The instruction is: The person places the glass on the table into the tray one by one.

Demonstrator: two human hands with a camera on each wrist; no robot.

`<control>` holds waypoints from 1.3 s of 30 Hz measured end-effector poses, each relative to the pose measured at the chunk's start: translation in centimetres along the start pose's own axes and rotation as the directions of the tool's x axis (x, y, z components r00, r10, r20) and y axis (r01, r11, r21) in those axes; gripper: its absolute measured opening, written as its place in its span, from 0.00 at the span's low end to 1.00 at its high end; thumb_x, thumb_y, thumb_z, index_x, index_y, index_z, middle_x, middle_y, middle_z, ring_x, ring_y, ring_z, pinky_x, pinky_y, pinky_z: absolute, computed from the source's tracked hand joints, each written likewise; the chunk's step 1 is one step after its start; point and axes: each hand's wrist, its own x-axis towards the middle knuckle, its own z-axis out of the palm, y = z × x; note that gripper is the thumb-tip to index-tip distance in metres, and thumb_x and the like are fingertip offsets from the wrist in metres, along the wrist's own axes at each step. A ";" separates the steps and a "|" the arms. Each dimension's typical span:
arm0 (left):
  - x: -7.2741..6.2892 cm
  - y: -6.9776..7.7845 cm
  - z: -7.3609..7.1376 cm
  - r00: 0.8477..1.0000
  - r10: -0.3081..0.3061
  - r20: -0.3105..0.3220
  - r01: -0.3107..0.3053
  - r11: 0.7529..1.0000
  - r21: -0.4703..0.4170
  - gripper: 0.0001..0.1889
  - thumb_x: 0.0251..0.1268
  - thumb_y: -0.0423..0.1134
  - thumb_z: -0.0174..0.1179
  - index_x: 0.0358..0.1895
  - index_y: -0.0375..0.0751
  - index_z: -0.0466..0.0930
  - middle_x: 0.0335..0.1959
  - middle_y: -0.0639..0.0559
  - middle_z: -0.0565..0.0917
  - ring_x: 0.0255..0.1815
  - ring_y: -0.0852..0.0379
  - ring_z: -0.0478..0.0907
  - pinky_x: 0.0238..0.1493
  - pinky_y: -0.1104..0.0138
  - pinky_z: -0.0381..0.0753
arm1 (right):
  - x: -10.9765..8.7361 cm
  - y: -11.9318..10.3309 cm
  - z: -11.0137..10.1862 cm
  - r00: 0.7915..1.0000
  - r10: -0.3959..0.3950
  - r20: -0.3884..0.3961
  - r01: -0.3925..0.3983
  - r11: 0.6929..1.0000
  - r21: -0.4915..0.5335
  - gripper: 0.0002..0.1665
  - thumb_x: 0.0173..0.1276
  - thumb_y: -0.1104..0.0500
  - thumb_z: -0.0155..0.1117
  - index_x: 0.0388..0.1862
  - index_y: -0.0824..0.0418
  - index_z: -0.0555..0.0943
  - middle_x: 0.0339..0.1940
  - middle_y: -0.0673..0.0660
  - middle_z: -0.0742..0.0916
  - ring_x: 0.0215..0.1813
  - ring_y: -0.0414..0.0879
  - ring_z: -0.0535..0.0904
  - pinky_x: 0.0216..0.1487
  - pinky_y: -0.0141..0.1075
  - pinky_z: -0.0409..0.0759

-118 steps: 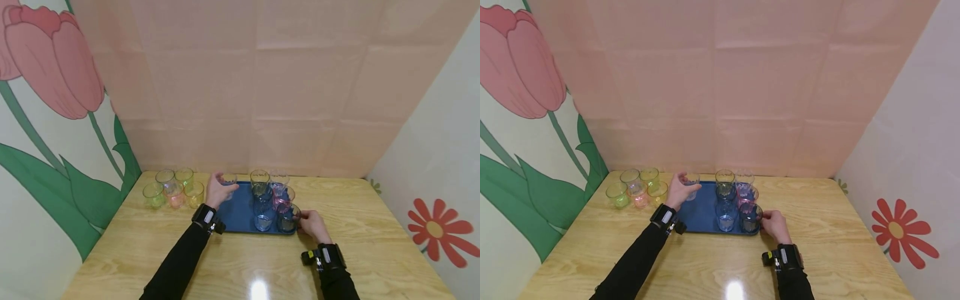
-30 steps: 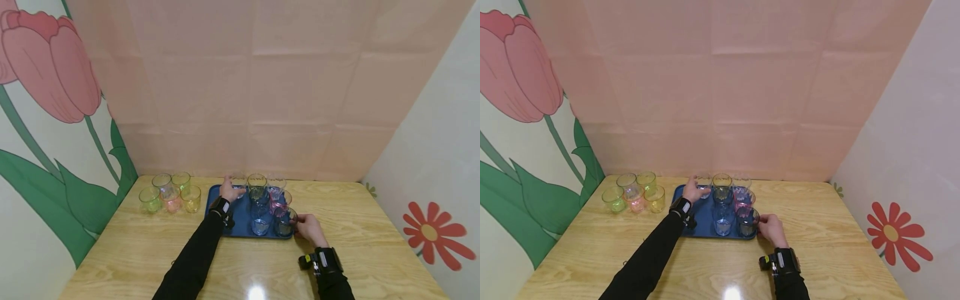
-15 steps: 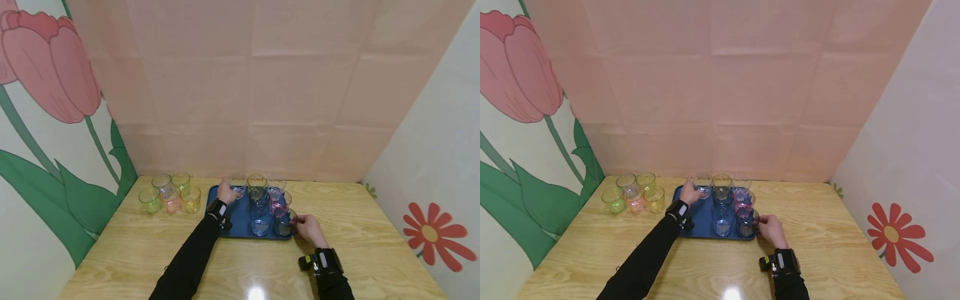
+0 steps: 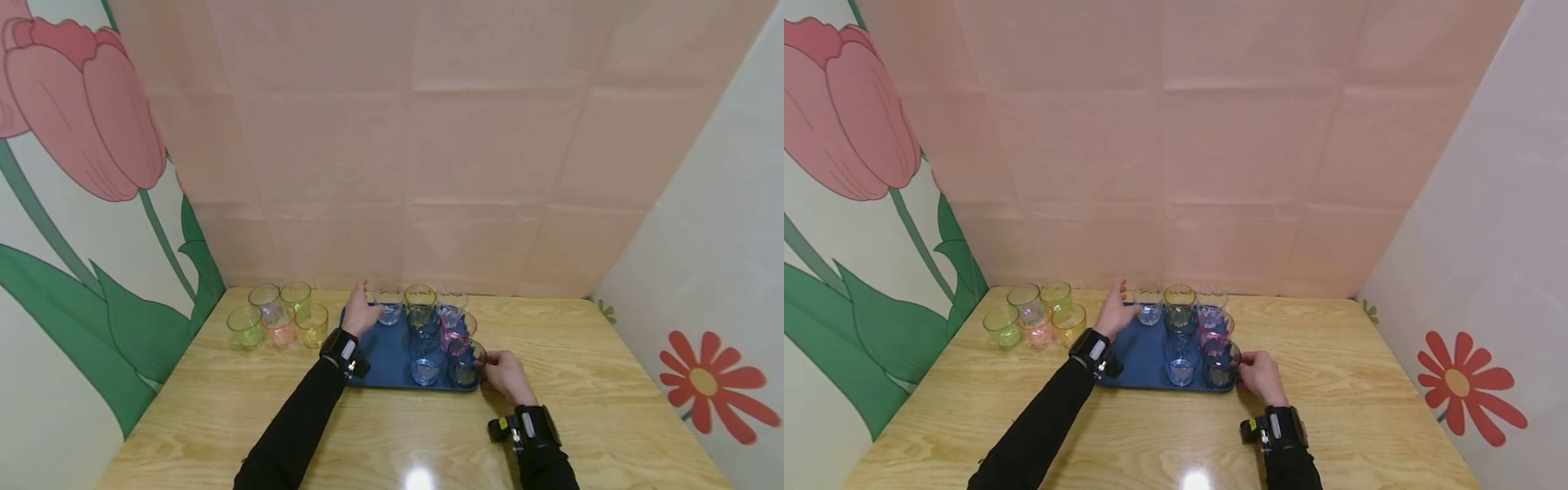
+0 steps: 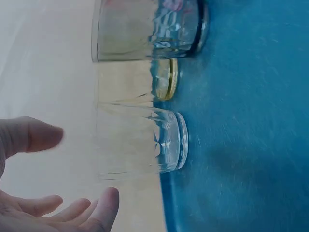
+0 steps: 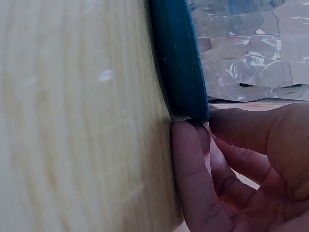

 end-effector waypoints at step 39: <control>-3.8 -2.7 -13.4 0.923 0.006 -0.385 -0.130 0.946 -0.296 0.31 0.71 0.21 0.59 0.77 0.24 0.65 0.71 0.23 0.72 0.76 0.30 0.69 0.82 0.45 0.66 | 0.1 0.3 0.0 1.000 -0.021 -0.008 0.022 0.999 0.024 0.18 0.75 0.71 0.55 0.59 0.74 0.84 0.47 0.66 0.89 0.41 0.50 0.84 0.36 0.38 0.87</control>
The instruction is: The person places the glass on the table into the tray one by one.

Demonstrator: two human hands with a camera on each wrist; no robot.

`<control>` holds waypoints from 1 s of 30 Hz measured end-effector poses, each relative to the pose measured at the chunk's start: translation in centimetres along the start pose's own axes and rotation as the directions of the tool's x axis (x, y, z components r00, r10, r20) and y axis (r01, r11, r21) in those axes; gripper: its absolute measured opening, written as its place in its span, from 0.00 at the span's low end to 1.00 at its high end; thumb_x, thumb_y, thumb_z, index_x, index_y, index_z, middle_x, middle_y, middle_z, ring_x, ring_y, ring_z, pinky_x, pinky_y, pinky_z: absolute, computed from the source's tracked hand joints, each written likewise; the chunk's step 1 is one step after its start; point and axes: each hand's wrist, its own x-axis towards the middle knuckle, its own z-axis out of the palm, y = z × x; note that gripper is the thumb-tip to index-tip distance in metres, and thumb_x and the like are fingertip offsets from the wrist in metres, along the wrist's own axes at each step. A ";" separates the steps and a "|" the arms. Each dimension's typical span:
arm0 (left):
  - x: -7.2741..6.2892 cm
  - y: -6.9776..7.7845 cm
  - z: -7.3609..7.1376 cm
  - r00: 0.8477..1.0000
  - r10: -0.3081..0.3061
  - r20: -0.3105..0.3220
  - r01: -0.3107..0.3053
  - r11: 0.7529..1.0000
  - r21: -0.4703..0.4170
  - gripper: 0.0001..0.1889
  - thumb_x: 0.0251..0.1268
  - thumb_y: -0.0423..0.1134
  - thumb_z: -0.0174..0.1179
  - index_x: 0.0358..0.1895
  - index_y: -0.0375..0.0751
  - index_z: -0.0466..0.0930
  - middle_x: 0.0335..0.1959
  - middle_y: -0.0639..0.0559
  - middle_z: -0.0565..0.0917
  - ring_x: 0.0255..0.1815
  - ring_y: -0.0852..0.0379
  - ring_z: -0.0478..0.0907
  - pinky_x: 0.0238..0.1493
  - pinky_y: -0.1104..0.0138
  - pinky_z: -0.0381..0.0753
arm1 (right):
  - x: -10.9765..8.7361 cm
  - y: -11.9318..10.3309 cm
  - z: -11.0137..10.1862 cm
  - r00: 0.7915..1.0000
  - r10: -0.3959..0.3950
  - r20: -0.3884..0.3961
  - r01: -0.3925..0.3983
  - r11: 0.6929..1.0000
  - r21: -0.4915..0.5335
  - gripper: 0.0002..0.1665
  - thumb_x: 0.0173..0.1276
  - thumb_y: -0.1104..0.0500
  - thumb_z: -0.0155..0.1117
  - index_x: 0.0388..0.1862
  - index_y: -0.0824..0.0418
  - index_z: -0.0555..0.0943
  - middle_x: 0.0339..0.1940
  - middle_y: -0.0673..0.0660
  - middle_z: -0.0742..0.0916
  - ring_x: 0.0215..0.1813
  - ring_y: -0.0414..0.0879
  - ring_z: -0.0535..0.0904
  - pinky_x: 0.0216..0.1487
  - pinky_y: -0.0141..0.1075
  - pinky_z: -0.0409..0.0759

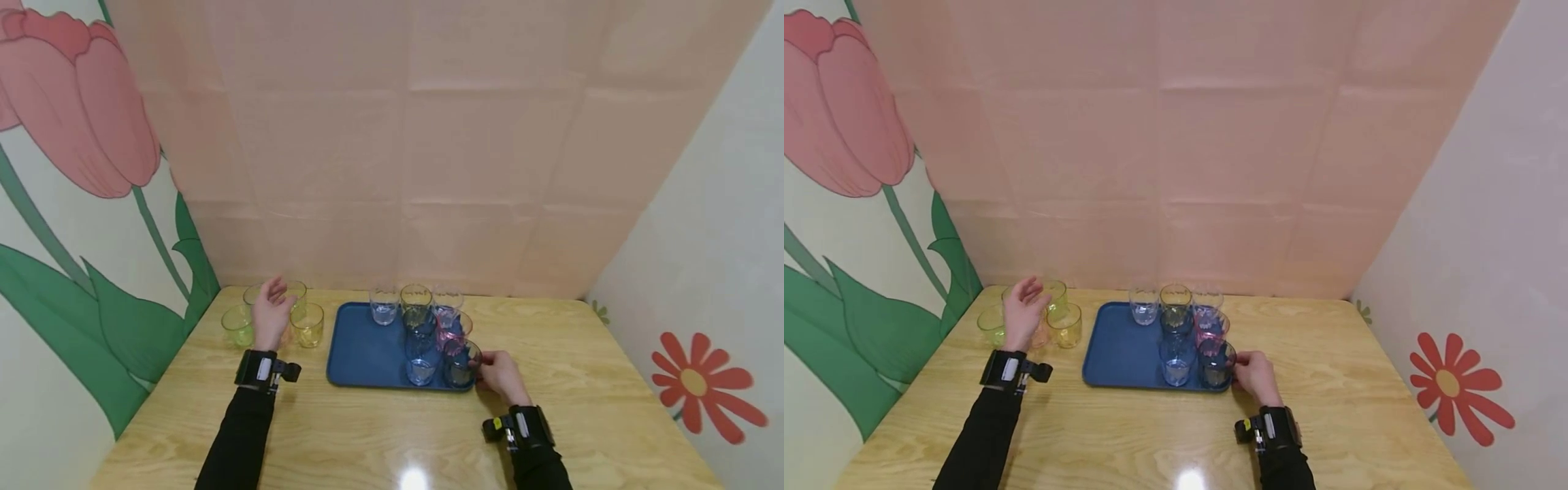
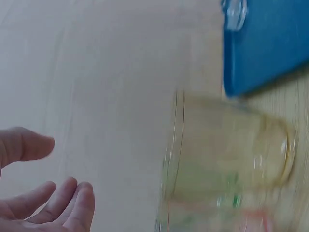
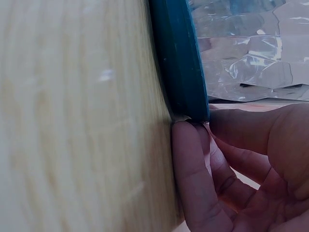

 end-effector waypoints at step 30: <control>1.1 -4.7 -8.0 0.971 -0.212 -0.109 0.235 0.924 0.301 0.53 0.63 0.25 0.65 0.85 0.25 0.39 0.85 0.21 0.46 0.86 0.27 0.45 0.87 0.39 0.47 | -0.3 -0.2 0.0 1.000 -0.026 -0.017 0.027 1.000 0.007 0.16 0.73 0.72 0.55 0.54 0.74 0.85 0.44 0.65 0.89 0.39 0.48 0.84 0.34 0.38 0.87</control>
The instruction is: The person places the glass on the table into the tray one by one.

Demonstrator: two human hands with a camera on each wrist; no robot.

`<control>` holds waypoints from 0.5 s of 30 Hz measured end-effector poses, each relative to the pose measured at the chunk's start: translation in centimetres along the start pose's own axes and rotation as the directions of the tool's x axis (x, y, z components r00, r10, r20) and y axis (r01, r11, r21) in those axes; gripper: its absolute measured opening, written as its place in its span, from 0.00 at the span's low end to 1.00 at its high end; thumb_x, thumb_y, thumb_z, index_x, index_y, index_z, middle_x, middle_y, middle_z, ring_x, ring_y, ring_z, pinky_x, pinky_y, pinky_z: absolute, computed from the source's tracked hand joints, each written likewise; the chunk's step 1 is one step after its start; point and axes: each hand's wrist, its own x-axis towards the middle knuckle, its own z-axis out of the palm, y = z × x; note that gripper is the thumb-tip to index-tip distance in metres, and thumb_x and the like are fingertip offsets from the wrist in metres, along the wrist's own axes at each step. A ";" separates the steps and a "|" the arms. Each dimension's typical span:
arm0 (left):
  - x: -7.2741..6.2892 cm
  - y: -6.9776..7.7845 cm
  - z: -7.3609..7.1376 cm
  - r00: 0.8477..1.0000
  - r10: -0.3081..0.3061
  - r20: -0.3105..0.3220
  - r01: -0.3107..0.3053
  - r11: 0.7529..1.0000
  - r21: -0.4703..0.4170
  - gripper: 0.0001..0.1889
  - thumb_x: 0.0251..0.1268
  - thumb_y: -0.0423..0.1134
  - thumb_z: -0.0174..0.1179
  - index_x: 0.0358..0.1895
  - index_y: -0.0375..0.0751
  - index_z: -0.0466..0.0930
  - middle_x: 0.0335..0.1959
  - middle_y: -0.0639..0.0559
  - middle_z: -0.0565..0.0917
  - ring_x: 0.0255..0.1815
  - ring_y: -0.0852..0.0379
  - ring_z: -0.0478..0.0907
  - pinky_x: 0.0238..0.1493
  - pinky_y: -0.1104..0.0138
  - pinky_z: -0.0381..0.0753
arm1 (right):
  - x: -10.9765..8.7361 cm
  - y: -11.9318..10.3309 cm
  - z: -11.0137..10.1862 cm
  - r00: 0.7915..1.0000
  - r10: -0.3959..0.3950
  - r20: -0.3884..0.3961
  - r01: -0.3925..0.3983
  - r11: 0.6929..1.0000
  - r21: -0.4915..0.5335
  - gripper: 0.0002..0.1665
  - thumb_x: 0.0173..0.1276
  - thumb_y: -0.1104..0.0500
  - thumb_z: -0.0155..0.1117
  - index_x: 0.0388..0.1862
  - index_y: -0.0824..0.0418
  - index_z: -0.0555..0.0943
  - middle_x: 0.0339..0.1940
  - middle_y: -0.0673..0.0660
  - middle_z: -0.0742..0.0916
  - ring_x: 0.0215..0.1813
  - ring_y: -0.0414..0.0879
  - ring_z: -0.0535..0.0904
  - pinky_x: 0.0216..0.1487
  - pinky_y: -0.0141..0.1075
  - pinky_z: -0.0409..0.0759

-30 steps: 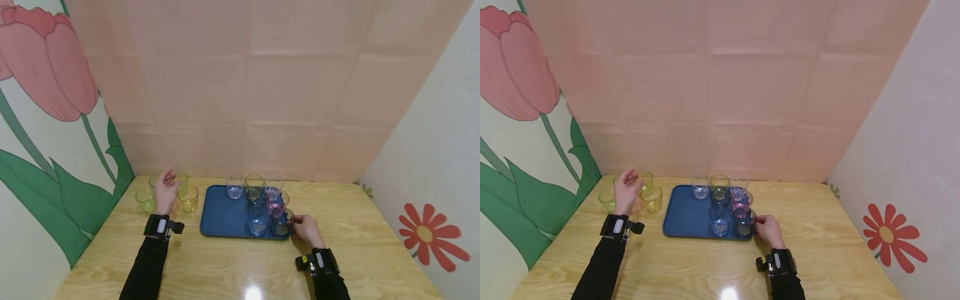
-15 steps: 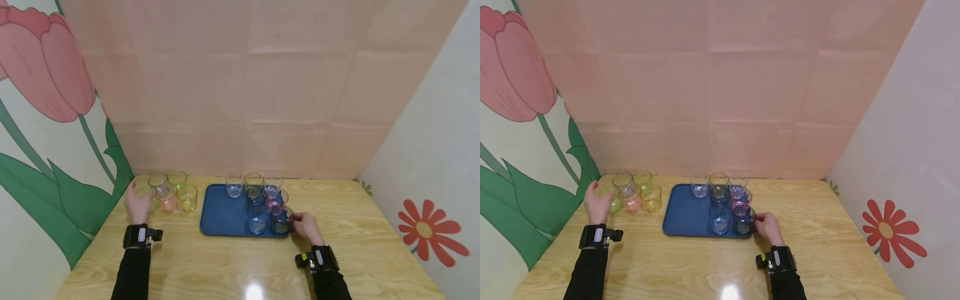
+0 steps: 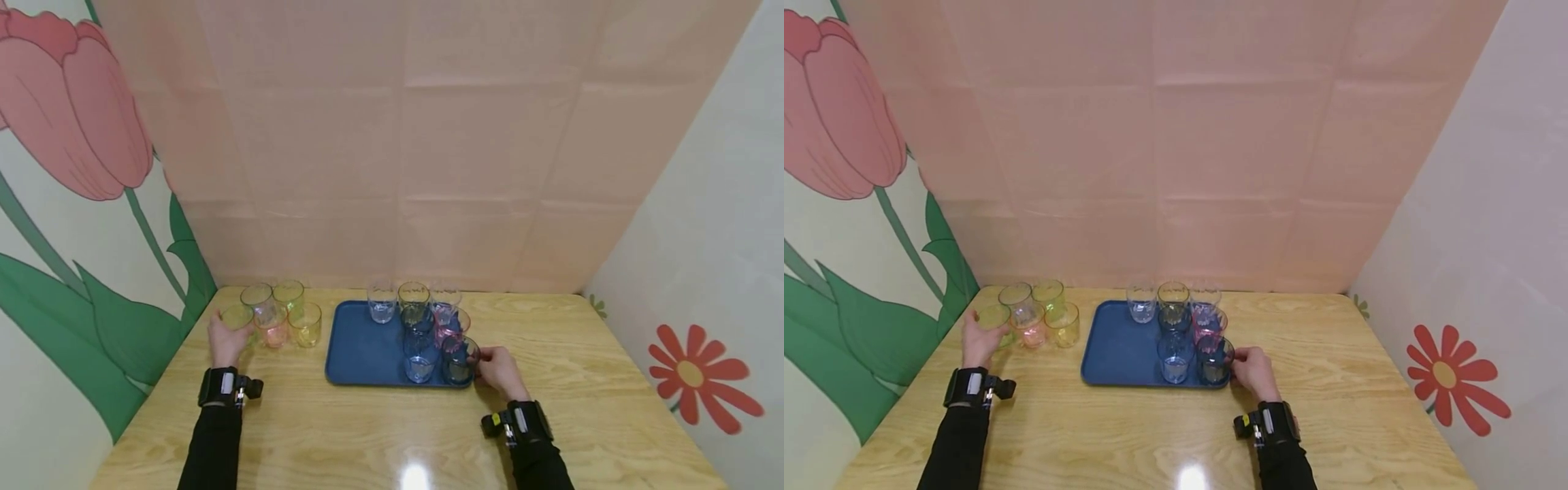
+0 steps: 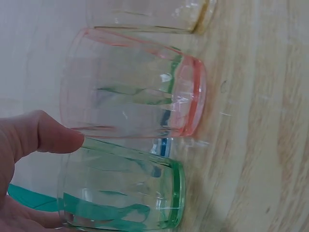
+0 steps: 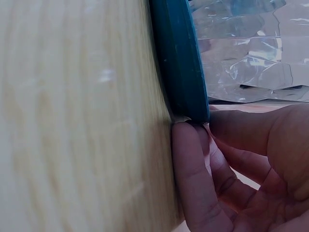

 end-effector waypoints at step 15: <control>0.6 -0.8 0.1 0.999 -0.042 0.006 0.042 0.999 -0.024 0.55 0.64 0.31 0.70 0.85 0.27 0.39 0.82 0.18 0.52 0.83 0.23 0.51 0.84 0.36 0.53 | 0.2 0.1 0.2 1.000 0.017 0.003 -0.017 1.000 -0.007 0.16 0.75 0.71 0.55 0.55 0.73 0.85 0.44 0.64 0.89 0.41 0.48 0.84 0.34 0.37 0.86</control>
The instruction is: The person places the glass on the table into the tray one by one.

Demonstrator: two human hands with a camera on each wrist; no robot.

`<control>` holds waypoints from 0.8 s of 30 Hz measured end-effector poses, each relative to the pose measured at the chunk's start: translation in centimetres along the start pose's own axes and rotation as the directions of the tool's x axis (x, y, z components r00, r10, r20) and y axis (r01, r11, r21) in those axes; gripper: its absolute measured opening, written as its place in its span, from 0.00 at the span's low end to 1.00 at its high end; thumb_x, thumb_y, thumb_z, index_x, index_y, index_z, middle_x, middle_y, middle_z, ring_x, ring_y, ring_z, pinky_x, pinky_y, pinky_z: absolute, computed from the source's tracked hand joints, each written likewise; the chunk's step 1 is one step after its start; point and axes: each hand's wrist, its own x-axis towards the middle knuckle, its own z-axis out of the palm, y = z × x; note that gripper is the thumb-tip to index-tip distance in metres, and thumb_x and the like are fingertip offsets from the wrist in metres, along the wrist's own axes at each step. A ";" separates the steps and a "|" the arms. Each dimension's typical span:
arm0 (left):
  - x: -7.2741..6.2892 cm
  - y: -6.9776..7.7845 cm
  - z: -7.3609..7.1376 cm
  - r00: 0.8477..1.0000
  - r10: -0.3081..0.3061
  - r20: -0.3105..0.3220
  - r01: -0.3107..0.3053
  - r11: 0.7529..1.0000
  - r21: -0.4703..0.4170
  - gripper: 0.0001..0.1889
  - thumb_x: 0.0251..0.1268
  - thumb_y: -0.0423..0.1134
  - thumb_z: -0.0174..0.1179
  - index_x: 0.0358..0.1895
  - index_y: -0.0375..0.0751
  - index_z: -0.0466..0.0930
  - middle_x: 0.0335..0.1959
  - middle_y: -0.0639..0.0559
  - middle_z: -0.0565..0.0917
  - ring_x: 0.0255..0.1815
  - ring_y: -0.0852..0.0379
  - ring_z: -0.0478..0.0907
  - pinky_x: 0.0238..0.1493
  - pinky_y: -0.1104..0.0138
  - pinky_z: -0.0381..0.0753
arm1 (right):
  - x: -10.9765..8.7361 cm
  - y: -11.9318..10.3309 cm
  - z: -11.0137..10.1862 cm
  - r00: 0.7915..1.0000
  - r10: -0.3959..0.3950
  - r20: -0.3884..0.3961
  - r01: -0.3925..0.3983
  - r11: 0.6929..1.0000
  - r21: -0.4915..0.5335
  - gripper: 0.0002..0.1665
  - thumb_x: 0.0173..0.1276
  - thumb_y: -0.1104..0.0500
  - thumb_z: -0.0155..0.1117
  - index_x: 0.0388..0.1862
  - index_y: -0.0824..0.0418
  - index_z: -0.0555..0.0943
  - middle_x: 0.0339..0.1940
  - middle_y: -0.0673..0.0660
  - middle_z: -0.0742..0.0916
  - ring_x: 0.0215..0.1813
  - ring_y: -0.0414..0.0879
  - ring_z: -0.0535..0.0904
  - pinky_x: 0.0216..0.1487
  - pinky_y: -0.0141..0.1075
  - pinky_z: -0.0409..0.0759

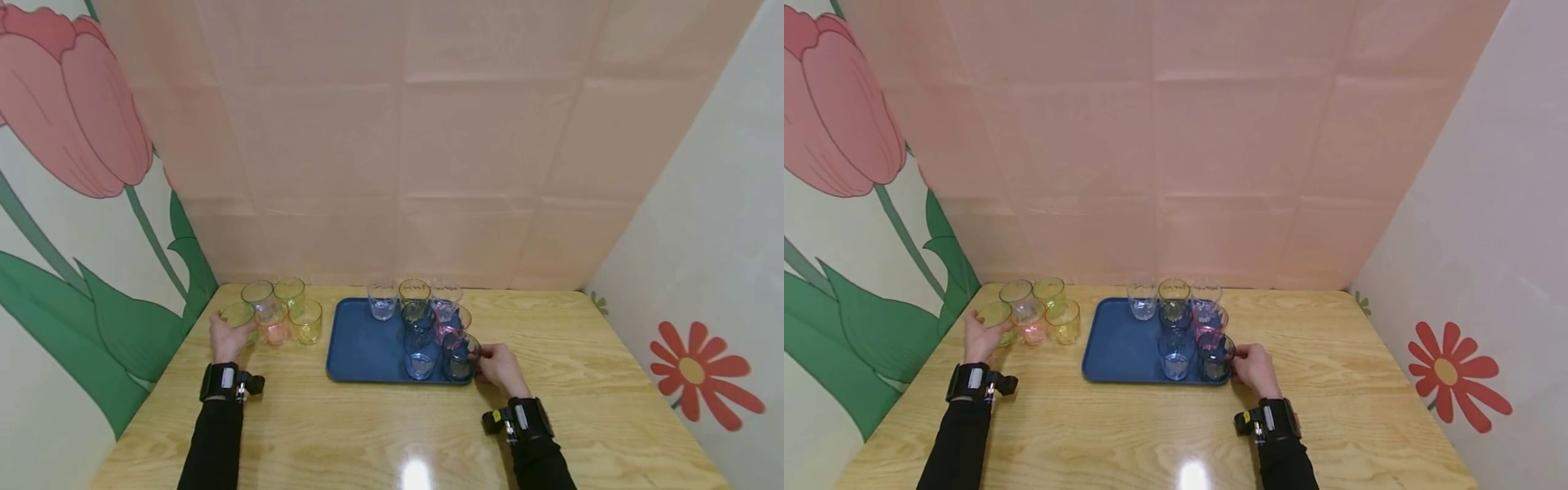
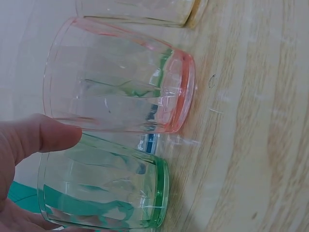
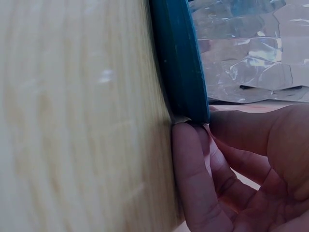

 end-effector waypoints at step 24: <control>-0.7 0.0 -0.2 0.992 -0.078 -0.101 0.068 0.993 -0.095 0.46 0.66 0.32 0.70 0.79 0.32 0.48 0.77 0.28 0.63 0.71 0.33 0.66 0.66 0.48 0.71 | 0.0 0.1 0.0 1.000 -0.003 -0.001 0.003 1.000 0.012 0.17 0.75 0.72 0.54 0.56 0.74 0.84 0.47 0.65 0.89 0.41 0.48 0.85 0.34 0.38 0.87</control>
